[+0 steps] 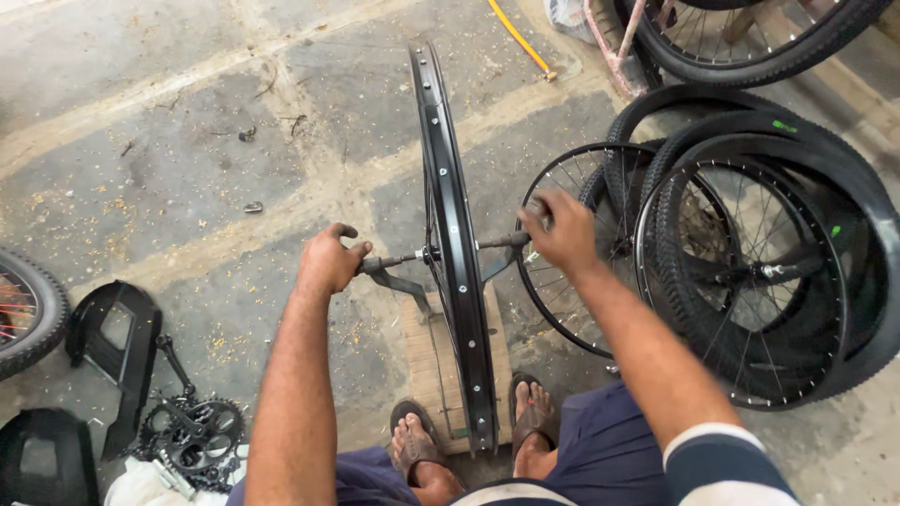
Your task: The person sits on the floor and uses a spoke wrench to adjust the tension of multiple spokes on a bicycle wheel mounted on a truing stand. They rotate the wheel periodically to check alignment and continue tightening or loosening spokes around the rim.
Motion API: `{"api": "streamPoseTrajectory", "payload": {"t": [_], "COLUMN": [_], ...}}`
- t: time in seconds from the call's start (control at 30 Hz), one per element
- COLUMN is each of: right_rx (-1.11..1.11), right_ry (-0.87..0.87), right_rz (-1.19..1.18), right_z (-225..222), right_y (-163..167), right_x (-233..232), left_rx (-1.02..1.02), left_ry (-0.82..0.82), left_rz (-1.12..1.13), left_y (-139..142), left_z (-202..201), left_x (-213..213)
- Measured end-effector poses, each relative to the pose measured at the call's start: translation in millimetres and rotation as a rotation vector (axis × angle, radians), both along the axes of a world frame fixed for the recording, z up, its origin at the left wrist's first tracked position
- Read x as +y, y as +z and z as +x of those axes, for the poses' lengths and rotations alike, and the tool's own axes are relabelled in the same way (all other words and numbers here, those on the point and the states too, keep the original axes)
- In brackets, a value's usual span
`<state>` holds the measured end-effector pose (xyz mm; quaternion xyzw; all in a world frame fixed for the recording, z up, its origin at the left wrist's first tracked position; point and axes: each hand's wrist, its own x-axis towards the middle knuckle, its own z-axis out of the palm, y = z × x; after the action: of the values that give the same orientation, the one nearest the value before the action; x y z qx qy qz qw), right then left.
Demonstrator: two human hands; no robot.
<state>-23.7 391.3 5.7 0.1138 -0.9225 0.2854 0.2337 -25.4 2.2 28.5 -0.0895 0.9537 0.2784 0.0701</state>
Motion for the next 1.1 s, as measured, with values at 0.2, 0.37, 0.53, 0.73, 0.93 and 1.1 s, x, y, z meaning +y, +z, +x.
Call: {"api": "streamPoseTrajectory", "payload": {"t": [0.2, 0.37, 0.53, 0.73, 0.93, 1.1], "right_rx": [-0.425, -0.025, -0.157, -0.352, -0.259, -0.288], "right_ry": [0.0, 0.024, 0.009, -0.024, -0.05, 0.042], "right_rz": [0.071, -0.093, 0.004, 0.042, -0.024, 0.057], "right_z": [-31.5, -11.9, 1.0, -17.4, -3.2, -24.0], "right_y": [11.3, 7.0, 4.3, 5.6, -0.2, 4.8], "right_x": [6.3, 1.2, 0.7, 6.0, 0.8, 6.3], "left_rx": [-0.087, 0.016, -0.028, 0.064, -0.016, 0.161], "left_ry": [0.021, 0.011, -0.011, -0.007, 0.019, -0.037], "left_rz": [0.045, 0.04, 0.062, 0.058, 0.068, 0.031], "left_y": [8.8, 8.6, 3.8, 0.5, 0.6, -0.5], "left_z": [-2.9, -1.9, -0.4, 4.4, 4.6, 4.8], "left_x": [2.7, 1.5, 0.6, 1.4, 3.1, -0.4]}}
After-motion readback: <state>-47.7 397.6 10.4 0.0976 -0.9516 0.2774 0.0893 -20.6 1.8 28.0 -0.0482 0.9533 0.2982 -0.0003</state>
